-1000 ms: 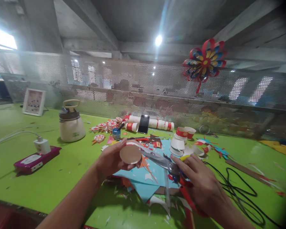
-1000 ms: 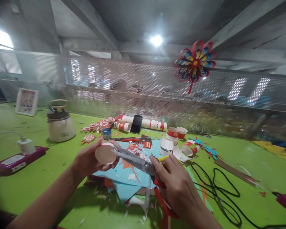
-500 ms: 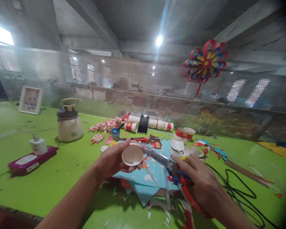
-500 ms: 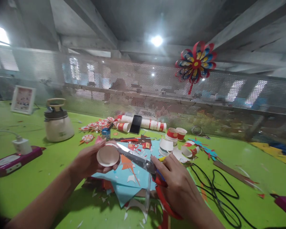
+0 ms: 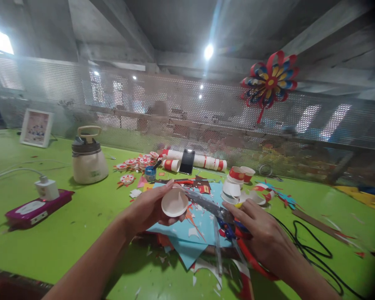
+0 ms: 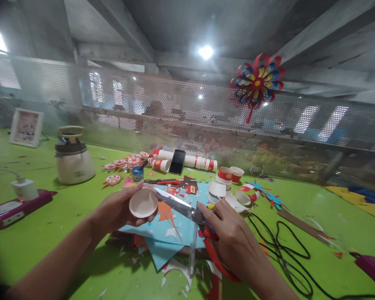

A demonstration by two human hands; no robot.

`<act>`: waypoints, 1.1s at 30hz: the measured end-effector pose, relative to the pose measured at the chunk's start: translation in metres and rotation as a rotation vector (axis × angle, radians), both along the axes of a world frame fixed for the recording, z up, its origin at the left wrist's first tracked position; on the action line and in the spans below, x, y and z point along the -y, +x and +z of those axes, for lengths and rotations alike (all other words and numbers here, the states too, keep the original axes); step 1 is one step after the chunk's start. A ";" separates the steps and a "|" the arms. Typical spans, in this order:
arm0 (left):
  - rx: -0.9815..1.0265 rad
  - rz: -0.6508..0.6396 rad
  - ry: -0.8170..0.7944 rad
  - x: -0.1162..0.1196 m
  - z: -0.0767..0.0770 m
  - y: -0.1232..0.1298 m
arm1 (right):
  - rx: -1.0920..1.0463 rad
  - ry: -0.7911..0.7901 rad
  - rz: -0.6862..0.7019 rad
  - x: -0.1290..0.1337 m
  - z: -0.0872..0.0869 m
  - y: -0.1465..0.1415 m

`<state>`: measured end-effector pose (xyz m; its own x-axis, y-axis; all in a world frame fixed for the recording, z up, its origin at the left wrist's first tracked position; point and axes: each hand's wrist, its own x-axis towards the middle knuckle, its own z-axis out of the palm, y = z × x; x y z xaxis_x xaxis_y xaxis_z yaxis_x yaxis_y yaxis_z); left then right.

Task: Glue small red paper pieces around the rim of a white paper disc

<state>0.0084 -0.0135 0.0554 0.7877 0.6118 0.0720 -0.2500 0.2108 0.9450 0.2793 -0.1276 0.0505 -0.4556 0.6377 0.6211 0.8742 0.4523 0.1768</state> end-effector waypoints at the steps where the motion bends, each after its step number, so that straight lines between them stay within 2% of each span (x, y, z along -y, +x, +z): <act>1: -0.003 0.003 -0.001 0.000 0.000 0.000 | 0.009 -0.005 -0.003 0.000 0.000 0.000; 11: 0.042 -0.049 -0.035 0.002 0.003 0.002 | 0.039 0.034 -0.005 0.002 -0.004 0.001; 23: 0.076 -0.067 -0.082 0.006 0.005 0.005 | 0.025 0.002 -0.017 0.003 -0.008 0.000; 33: 0.093 -0.063 -0.062 0.004 0.003 0.005 | 0.004 -0.013 0.007 0.003 -0.002 -0.004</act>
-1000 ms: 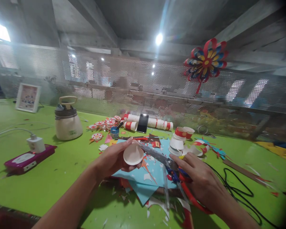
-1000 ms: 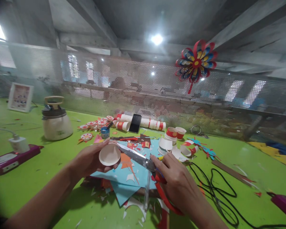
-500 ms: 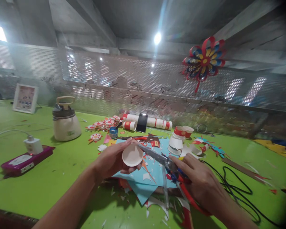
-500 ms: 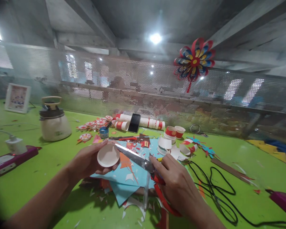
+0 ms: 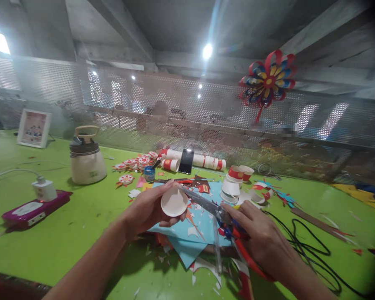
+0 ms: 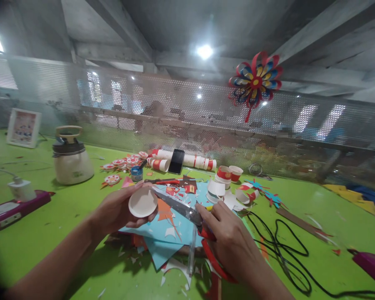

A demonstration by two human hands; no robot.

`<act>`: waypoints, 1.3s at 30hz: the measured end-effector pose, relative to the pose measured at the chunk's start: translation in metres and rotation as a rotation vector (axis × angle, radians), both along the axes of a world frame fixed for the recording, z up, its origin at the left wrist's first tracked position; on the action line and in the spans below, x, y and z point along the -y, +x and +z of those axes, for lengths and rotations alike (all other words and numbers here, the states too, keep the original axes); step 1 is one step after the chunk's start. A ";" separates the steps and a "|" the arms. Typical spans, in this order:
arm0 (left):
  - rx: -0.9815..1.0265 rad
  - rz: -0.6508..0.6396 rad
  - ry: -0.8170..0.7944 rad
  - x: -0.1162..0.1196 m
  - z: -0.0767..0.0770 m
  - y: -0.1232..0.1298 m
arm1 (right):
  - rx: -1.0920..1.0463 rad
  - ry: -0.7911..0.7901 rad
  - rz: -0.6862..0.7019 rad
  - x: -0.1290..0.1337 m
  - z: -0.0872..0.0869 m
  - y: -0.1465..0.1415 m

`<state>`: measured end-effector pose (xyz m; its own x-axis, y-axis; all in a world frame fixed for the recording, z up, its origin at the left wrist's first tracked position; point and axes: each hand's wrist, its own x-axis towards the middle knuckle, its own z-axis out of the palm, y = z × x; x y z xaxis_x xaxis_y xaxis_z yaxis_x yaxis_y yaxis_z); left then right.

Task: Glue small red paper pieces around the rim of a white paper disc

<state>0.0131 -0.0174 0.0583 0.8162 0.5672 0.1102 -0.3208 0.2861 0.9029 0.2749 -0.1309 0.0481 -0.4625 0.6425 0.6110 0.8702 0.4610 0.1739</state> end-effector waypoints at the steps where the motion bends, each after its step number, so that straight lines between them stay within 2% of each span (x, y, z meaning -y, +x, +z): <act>1: 0.000 -0.003 0.003 0.000 0.000 0.000 | 0.003 -0.002 0.001 0.000 0.000 0.000; 10: -0.022 -0.004 -0.022 0.002 0.003 0.000 | 0.003 0.011 -0.003 -0.001 -0.004 0.002; 22: -0.079 0.012 -0.003 0.000 0.002 0.001 | 0.005 -0.009 -0.010 -0.002 -0.004 0.003; 39: -0.127 0.015 -0.012 -0.001 0.000 0.004 | 0.054 0.042 -0.012 0.000 -0.002 0.002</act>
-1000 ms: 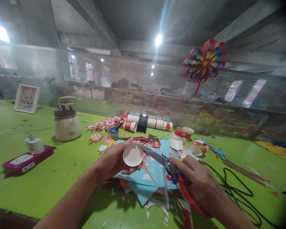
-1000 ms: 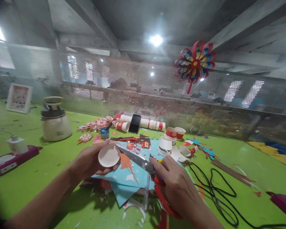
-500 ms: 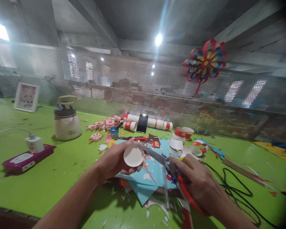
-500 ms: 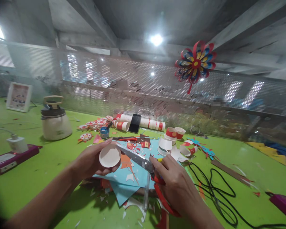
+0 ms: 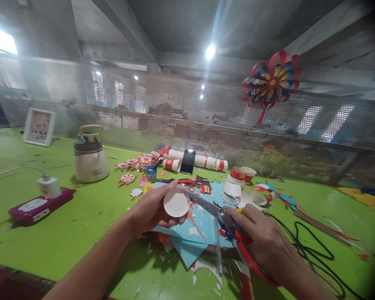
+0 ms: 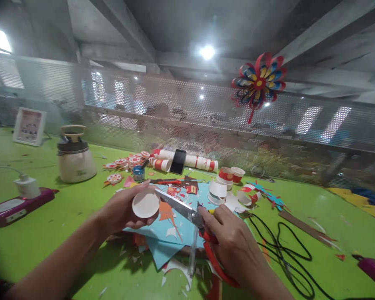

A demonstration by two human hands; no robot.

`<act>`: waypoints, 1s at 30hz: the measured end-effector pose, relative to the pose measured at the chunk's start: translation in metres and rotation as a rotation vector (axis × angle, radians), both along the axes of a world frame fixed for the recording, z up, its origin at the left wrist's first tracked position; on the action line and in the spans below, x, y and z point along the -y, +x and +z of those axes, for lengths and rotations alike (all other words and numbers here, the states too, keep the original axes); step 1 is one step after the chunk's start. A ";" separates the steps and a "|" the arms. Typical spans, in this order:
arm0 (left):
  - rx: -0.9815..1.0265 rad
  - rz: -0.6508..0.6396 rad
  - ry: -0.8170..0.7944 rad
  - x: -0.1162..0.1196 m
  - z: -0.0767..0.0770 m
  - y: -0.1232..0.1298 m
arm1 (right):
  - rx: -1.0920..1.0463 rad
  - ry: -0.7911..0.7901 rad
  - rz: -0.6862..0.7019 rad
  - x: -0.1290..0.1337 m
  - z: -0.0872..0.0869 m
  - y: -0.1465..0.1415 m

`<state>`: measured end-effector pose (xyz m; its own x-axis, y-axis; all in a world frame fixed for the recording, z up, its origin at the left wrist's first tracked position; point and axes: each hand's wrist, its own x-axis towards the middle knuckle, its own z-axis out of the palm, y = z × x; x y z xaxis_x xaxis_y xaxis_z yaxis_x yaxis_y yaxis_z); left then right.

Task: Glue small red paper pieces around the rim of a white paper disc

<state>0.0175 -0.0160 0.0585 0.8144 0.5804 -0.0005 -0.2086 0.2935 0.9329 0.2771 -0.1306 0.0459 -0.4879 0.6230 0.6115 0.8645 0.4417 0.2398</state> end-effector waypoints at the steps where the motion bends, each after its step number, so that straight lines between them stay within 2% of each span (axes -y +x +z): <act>1: 0.001 -0.007 -0.001 0.000 0.000 0.000 | 0.001 0.002 0.000 0.000 0.000 0.000; 9: -0.027 0.004 0.024 -0.001 0.001 -0.001 | 0.018 0.012 -0.006 -0.001 0.000 0.002; 17: -0.056 0.011 0.010 -0.001 0.003 0.000 | -0.002 -0.075 -0.037 0.002 0.002 -0.002; 22: -0.030 0.035 0.040 -0.002 0.005 -0.002 | -0.202 -0.248 -0.099 -0.001 -0.003 0.003; 26: 0.086 0.048 0.070 -0.001 0.004 -0.004 | -0.411 -0.399 -0.112 -0.005 -0.003 0.005; 30: 0.170 0.062 0.107 -0.002 0.002 -0.006 | -0.489 -0.423 -0.138 -0.007 -0.001 0.005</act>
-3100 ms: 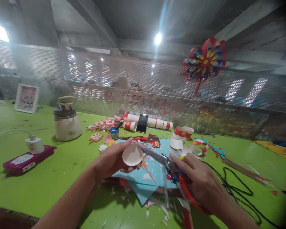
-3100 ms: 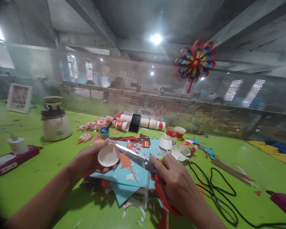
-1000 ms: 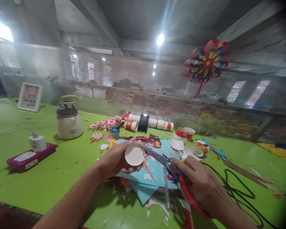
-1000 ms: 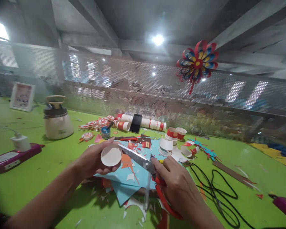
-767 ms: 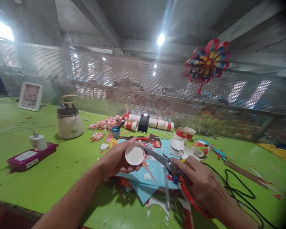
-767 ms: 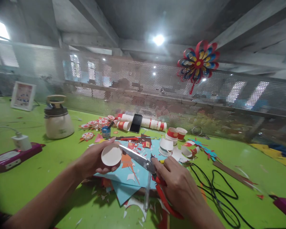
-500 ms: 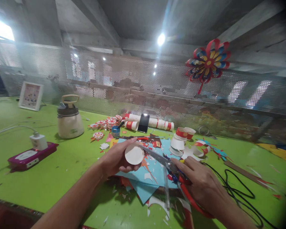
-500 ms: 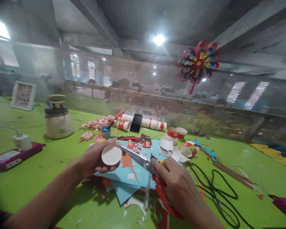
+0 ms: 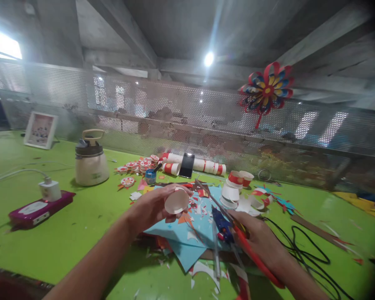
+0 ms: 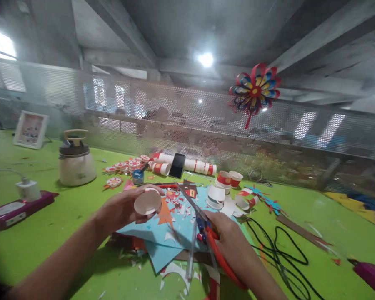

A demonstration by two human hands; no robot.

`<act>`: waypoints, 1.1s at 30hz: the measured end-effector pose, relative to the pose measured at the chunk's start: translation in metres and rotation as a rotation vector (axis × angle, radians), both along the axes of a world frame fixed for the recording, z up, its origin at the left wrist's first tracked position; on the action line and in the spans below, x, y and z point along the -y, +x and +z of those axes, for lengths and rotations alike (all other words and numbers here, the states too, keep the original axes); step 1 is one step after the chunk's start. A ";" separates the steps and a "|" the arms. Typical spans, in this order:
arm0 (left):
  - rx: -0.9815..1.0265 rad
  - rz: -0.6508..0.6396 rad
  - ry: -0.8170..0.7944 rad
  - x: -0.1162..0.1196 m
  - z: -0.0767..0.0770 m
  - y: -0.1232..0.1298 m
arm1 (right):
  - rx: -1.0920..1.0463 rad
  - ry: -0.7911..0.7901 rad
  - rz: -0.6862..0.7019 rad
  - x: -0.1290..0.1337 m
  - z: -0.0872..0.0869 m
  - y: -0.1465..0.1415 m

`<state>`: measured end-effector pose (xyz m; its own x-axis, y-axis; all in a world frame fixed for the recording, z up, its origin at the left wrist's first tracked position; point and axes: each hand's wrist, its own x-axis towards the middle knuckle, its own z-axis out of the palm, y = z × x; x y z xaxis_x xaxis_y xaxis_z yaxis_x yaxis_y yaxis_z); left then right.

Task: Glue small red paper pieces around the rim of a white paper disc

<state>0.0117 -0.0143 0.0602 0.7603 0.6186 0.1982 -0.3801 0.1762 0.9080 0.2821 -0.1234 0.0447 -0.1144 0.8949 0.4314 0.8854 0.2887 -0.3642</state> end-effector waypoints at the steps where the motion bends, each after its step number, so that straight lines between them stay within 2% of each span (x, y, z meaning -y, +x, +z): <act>1: 0.007 0.006 0.024 0.000 -0.001 0.000 | -0.003 0.014 -0.014 0.000 0.000 0.000; 7: -0.041 0.077 0.271 -0.003 -0.003 0.000 | 0.058 0.089 -0.129 -0.004 -0.004 0.007; 12: -0.060 0.096 0.323 -0.005 -0.008 0.000 | 0.208 0.048 -0.254 -0.005 -0.010 0.010; 15: -0.064 0.097 0.344 -0.006 -0.010 0.001 | 0.257 0.051 -0.278 -0.005 -0.013 0.009; 20: -0.064 0.150 0.345 -0.007 -0.011 0.005 | 0.198 0.090 -0.243 -0.008 -0.015 0.009; 24: -0.086 0.249 0.326 -0.003 -0.008 0.008 | 0.085 0.100 -0.179 -0.006 -0.007 0.006; 28: -0.076 0.422 0.294 -0.003 -0.009 0.014 | -0.029 0.021 -0.057 0.004 0.003 -0.006; 33: -0.088 0.520 0.377 -0.007 -0.013 0.019 | -0.029 -0.102 0.004 0.014 0.001 -0.023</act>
<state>0.0308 -0.0074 0.0477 0.4037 0.8103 0.4247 -0.2513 -0.3481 0.9031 0.2589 -0.1378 0.0460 -0.1073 0.9338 0.3414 0.8730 0.2528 -0.4171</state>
